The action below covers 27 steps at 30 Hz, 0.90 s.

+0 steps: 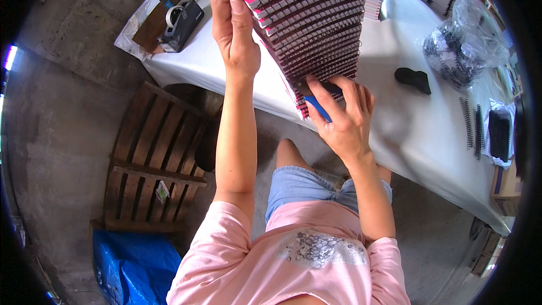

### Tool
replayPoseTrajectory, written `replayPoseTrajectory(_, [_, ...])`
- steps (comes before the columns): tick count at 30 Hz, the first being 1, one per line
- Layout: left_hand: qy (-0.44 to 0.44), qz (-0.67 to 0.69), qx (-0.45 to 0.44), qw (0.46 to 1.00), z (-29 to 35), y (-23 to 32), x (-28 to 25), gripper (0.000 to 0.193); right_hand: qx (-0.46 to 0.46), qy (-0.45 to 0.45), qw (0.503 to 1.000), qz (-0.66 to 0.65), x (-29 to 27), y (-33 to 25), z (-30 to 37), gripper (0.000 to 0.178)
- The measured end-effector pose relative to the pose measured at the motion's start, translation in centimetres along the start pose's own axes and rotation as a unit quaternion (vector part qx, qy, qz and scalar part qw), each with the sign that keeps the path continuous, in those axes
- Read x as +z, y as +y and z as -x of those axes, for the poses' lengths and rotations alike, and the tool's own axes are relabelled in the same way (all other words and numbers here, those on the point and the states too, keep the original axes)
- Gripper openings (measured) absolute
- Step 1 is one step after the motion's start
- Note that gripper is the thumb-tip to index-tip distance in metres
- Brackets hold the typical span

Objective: The person uses a pair of pliers to trim the wire spiral bindings on a stack of notebooks, places the stack into a cardboard box, and then threads a new wire spiral into the binding holes of another notebook by hand.

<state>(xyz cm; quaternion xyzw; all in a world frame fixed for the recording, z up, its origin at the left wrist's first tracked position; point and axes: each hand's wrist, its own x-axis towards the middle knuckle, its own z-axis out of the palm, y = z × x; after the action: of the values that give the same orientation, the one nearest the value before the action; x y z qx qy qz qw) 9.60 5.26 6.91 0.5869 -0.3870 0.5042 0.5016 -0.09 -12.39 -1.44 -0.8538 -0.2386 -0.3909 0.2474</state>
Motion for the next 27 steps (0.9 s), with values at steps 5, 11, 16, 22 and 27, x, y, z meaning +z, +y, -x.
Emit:
replayPoseTrajectory(5, [0.009,0.037,-0.013,0.999,0.1,-0.3,0.1,0.034,0.092,-0.069,0.974,-0.197,0.8,0.7,0.6,0.042])
replayPoseTrajectory(11, [0.016,0.049,-0.028,0.998,0.1,-0.3,-0.1,0.034,0.044,-0.034,0.991,-0.118,0.1,0.6,0.9,0.043])
replayPoseTrajectory(16, [-0.002,0.012,-0.031,0.999,-0.2,0.2,-0.3,0.034,-0.016,0.031,0.999,0.010,-0.2,0.8,0.3,0.051])
replayPoseTrajectory(22, [0.000,0.004,-0.023,1.000,-0.2,0.6,0.1,0.032,-0.071,0.038,0.995,0.059,0.3,1.9,-0.8,0.053])
replayPoseTrajectory(27, [-0.004,0.035,-0.001,0.999,-0.2,-0.1,-0.1,0.032,-0.142,0.158,0.977,0.028,0.7,3.1,-0.1,0.050])
